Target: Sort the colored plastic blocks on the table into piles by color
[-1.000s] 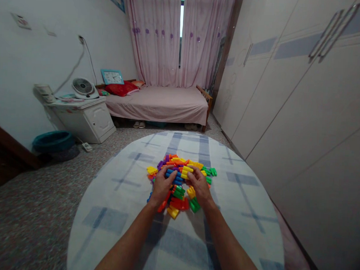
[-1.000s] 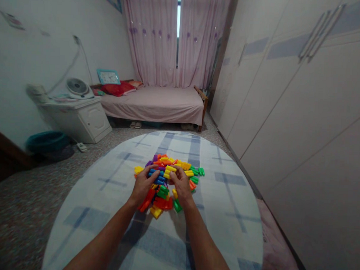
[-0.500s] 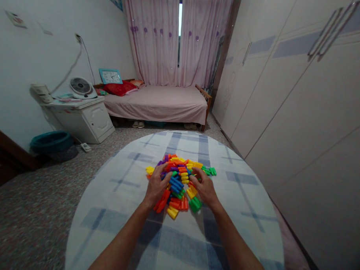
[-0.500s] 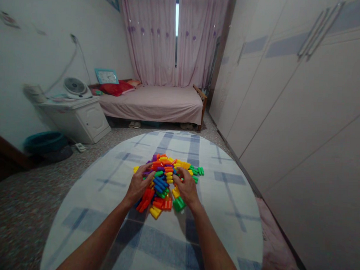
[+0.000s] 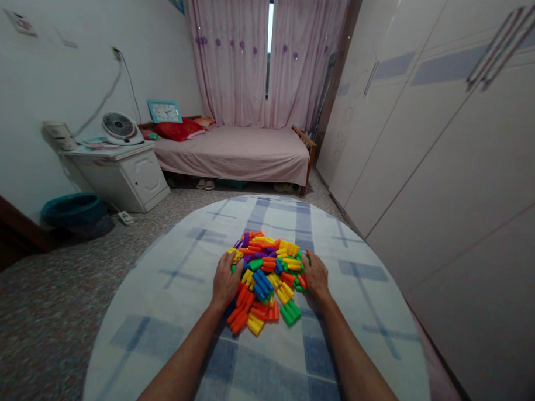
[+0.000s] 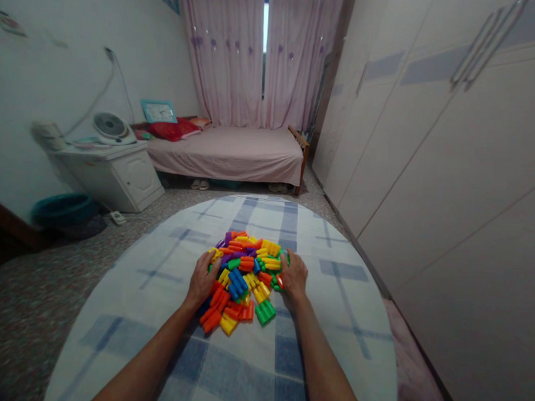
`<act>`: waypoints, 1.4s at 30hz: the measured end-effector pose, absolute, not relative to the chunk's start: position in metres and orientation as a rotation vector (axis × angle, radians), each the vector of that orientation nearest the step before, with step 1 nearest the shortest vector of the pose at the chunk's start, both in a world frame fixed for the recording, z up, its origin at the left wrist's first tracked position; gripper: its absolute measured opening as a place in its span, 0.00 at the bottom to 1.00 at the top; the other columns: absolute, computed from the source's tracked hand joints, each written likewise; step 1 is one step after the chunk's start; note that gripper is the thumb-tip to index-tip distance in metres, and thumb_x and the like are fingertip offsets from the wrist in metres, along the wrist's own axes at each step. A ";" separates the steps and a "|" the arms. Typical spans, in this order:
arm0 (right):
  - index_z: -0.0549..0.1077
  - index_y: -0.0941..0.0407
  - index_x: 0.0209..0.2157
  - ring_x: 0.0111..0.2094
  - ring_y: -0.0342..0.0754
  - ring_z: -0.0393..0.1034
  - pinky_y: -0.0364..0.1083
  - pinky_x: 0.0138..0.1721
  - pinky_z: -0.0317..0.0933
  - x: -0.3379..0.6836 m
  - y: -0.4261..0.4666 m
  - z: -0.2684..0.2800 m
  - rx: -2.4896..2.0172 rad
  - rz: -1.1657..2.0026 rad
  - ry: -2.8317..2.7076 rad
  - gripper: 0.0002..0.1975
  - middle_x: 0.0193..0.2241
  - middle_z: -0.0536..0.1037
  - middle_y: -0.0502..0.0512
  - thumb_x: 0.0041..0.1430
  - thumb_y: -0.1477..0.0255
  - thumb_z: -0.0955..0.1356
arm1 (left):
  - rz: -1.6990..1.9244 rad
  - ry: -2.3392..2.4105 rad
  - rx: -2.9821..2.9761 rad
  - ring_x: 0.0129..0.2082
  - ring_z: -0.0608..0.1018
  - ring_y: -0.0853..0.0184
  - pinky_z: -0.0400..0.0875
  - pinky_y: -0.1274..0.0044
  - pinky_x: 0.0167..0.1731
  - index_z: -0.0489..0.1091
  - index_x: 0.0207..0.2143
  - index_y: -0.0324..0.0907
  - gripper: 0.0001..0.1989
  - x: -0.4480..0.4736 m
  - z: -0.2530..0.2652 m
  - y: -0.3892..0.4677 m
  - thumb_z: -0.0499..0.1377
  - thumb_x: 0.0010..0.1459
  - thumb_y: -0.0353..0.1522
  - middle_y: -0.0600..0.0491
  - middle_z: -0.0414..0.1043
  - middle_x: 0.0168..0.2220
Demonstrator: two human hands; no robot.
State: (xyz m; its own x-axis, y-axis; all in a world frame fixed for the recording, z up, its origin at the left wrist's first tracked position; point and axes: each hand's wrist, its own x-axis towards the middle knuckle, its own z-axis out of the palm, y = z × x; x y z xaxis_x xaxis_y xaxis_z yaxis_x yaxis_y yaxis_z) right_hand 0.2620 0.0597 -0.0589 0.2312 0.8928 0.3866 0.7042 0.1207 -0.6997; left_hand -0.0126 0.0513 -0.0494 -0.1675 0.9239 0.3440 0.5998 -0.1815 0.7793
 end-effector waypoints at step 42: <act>0.71 0.57 0.45 0.43 0.50 0.68 0.50 0.47 0.62 0.249 -0.047 -0.062 -1.522 0.311 -1.391 0.18 0.42 0.73 0.59 0.54 0.71 0.60 | 1.205 1.824 1.929 0.58 0.65 0.59 0.58 0.63 0.59 0.68 0.50 0.38 0.24 -0.047 -0.065 -0.038 0.44 0.61 0.42 0.43 0.65 0.55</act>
State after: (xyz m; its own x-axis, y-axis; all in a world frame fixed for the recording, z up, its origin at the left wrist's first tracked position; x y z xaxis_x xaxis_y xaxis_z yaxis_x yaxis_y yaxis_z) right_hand 0.2494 -0.0473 -0.0625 0.3028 0.8563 0.4183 0.5969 0.1718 -0.7837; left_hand -0.0469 -0.0379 -0.0655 -0.1101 0.9100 0.3998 0.7250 -0.2017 0.6585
